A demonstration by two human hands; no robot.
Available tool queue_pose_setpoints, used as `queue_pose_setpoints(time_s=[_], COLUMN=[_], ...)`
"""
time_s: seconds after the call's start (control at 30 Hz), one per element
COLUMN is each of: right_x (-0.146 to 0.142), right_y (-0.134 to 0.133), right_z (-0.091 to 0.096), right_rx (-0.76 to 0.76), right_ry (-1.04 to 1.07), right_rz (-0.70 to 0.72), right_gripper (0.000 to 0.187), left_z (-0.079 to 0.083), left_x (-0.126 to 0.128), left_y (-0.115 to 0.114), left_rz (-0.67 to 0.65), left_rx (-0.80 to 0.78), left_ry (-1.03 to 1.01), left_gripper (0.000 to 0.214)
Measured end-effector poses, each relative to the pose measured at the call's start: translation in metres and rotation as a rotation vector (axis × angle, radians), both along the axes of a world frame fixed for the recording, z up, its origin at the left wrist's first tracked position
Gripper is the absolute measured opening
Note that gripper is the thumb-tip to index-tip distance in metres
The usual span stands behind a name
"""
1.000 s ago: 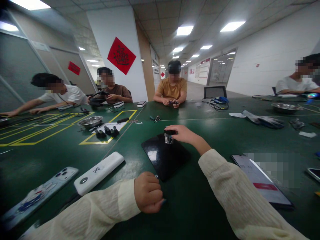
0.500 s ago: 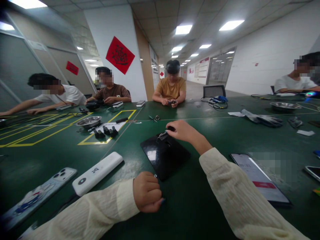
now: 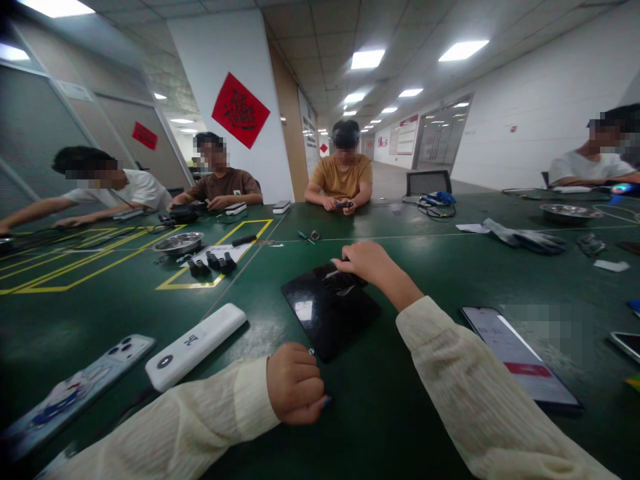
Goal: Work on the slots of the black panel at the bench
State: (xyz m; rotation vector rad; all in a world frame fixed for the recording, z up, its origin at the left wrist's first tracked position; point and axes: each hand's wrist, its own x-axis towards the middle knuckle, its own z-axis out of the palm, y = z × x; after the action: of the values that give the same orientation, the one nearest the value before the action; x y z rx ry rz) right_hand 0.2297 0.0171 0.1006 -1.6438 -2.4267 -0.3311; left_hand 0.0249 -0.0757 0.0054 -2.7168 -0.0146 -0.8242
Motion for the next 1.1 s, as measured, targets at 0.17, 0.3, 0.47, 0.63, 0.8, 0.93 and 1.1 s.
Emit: queue_pose_setpoints(time_s=[0.17,0.3,0.47,0.63,0.8,0.93,1.1], right_x=[-0.002,-0.007,-0.014,-0.016,-0.006,0.002,-0.002], right_y=[0.000,-0.002,-0.003,-0.004,-0.005,-0.003,-0.001], right_z=[-0.004,-0.010,-0.016,-0.019,-0.021,-0.021,-0.018], right_rx=[0.032,0.053,0.045,-0.071,-0.272,-0.343,-0.177], right_ry=[-0.044,-0.057,-0.064,-0.022,0.137,0.257,0.376], right_rz=[-0.180,-0.182,-0.151,-0.112,0.084,0.137,0.157], right_gripper=[0.050,0.046,0.042,0.039,0.045,0.057,0.050], left_z=[0.001,0.002,0.004,0.003,0.003,0.001,0.000], left_x=[0.001,0.001,0.002,0.001,0.000,0.001,0.001], left_y=[0.000,-0.001,-0.001,0.000,0.000,0.000,0.000], left_rz=[-0.006,-0.014,-0.015,-0.002,-0.014,-0.008,0.005], left_rx=[0.005,-0.004,0.005,0.029,0.016,0.006,0.025], left_ry=[0.004,-0.006,0.016,0.039,0.032,-0.001,0.039], left_gripper=[0.030,0.030,0.030,0.031,0.030,0.030,0.030])
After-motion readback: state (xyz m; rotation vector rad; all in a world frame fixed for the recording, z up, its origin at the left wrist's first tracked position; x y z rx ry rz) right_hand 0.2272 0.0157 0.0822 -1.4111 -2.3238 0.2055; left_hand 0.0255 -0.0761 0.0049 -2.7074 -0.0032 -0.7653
